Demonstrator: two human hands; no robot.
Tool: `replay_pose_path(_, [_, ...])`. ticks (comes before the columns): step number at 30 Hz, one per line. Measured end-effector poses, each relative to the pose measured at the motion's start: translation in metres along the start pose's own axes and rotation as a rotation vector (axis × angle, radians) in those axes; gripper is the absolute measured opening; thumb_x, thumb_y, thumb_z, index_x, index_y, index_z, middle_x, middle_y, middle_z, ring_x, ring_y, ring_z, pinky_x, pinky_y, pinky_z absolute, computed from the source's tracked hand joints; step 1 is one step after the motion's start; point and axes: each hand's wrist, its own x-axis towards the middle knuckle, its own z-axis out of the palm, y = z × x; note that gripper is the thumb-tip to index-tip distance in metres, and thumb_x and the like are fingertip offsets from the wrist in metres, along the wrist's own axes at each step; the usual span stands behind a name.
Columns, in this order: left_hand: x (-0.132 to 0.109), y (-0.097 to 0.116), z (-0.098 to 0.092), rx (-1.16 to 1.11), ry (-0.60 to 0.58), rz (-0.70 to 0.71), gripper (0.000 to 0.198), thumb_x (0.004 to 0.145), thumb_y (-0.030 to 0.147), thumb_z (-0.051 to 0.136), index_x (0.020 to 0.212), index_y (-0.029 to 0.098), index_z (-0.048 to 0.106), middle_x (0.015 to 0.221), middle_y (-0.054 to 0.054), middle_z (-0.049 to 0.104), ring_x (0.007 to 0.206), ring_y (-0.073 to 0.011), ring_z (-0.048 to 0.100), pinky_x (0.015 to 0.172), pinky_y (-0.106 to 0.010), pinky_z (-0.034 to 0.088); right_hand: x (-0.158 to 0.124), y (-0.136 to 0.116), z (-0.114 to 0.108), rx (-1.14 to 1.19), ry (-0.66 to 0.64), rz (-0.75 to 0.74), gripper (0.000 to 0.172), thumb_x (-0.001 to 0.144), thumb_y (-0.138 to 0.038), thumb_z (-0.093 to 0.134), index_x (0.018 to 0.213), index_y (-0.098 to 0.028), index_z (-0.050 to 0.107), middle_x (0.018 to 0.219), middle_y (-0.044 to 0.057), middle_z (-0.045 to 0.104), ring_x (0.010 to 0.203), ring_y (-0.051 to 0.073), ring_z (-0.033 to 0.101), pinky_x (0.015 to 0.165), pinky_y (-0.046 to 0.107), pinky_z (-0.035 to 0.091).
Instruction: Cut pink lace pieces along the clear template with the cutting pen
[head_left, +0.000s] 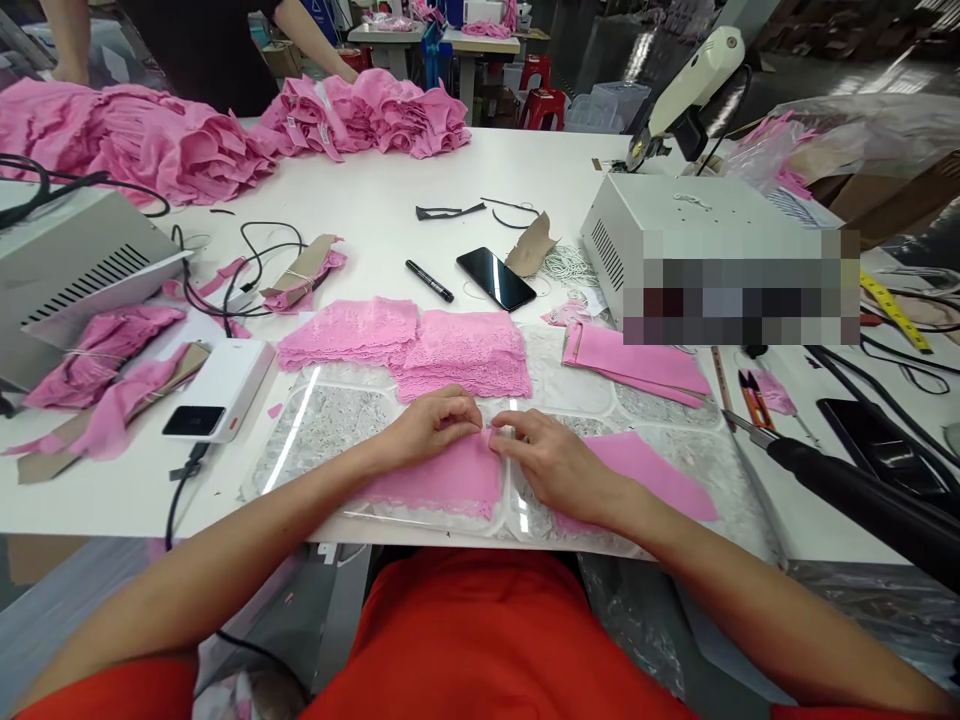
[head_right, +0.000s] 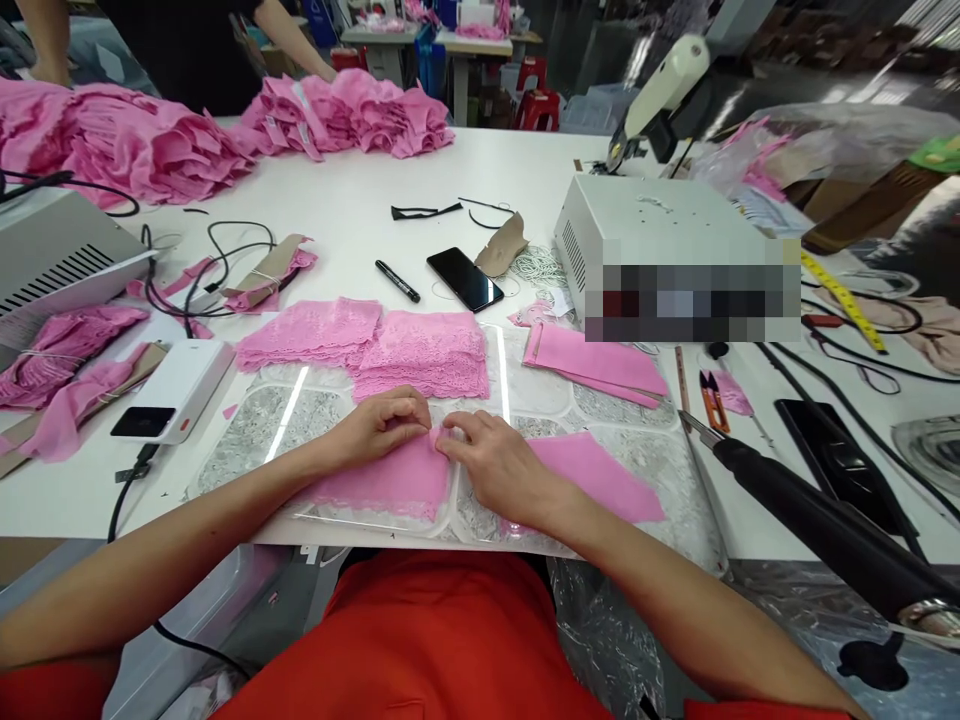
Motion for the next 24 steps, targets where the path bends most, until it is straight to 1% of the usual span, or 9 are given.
replay_pose_path(2, [0.0,-0.001,0.001,-0.021,0.01,0.018,0.014,0.093,0.02,0.054,0.084,0.016,0.063,0.09,-0.005,0.063,0.086,-0.0147,0.062,0.078,-0.026,0.05,-0.003,0.002,-0.002,-0.02,-0.006,-0.062,0.044,0.076,0.007,0.044,0.105,-0.018,0.068,0.121,0.011,0.064,0.1,0.022,0.062,0.082,0.038,0.056])
replay_pose_path(4, [0.0,-0.002,0.003,-0.033,0.019,0.029,0.013,0.093,0.02,0.054,0.083,0.016,0.063,0.091,-0.005,0.063,0.086,-0.0151,0.062,0.078,-0.026,0.05,-0.008,0.004,-0.004,0.015,0.011,-0.07,0.037,0.077,0.006,0.045,0.094,-0.018,0.067,0.119,0.009,0.066,0.102,0.022,0.061,0.084,0.038,0.056])
replay_pose_path(6, [-0.001,-0.002,0.004,-0.038,0.026,0.039,0.013,0.092,0.019,0.055,0.083,0.016,0.063,0.091,-0.005,0.064,0.087,-0.0154,0.063,0.079,-0.027,0.051,-0.011,0.006,-0.006,0.056,0.021,-0.069,0.033,0.079,0.005,0.045,0.09,-0.018,0.066,0.115,0.008,0.069,0.103,0.021,0.061,0.086,0.038,0.055])
replay_pose_path(10, [0.0,-0.004,0.004,-0.024,0.03,0.065,0.013,0.093,0.02,0.054,0.084,0.016,0.063,0.091,-0.005,0.065,0.087,-0.0155,0.063,0.079,-0.027,0.051,-0.013,0.005,-0.006,0.089,-0.008,-0.124,0.04,0.079,0.004,0.046,0.106,-0.018,0.066,0.114,0.007,0.07,0.102,0.02,0.06,0.087,0.037,0.054])
replay_pose_path(15, [0.0,0.001,0.002,0.036,0.026,0.091,0.015,0.095,0.021,0.053,0.089,0.016,0.065,0.094,-0.006,0.065,0.089,-0.0156,0.064,0.08,-0.027,0.052,-0.02,0.004,-0.009,0.112,-0.04,-0.174,0.035,0.079,0.002,0.049,0.099,-0.019,0.068,0.112,0.006,0.071,0.105,0.021,0.059,0.087,0.037,0.052])
replay_pose_path(17, [-0.003,0.006,0.003,0.065,0.036,0.101,0.016,0.095,0.022,0.052,0.093,0.016,0.066,0.098,-0.007,0.064,0.092,-0.0161,0.063,0.083,-0.029,0.052,-0.024,0.002,-0.011,0.117,-0.044,-0.158,0.036,0.08,0.002,0.049,0.103,-0.018,0.068,0.112,0.007,0.07,0.104,0.021,0.059,0.086,0.037,0.052])
replay_pose_path(20, [-0.012,0.015,0.007,0.19,0.025,0.188,0.02,0.097,0.022,0.05,0.094,0.016,0.068,0.099,-0.009,0.066,0.092,-0.0167,0.062,0.083,-0.03,0.052,-0.028,-0.002,-0.012,0.094,-0.073,-0.138,0.04,0.081,0.0,0.048,0.113,-0.018,0.066,0.113,0.008,0.069,0.104,0.021,0.058,0.087,0.037,0.052])
replay_pose_path(22, [-0.019,0.018,0.01,0.308,-0.007,0.276,0.022,0.098,0.023,0.05,0.094,0.015,0.07,0.101,-0.01,0.068,0.093,-0.018,0.063,0.085,-0.032,0.052,-0.029,-0.004,-0.013,0.085,-0.101,-0.147,0.04,0.082,-0.001,0.049,0.113,-0.02,0.066,0.116,0.008,0.068,0.105,0.021,0.057,0.089,0.038,0.05])
replay_pose_path(24, [-0.026,0.019,0.013,0.393,-0.045,0.338,0.022,0.099,0.024,0.051,0.099,0.015,0.07,0.109,-0.012,0.069,0.101,-0.0209,0.064,0.09,-0.036,0.051,-0.03,-0.005,-0.014,0.089,-0.119,-0.159,0.037,0.082,-0.003,0.051,0.109,-0.023,0.068,0.119,0.007,0.066,0.108,0.022,0.056,0.091,0.038,0.049])
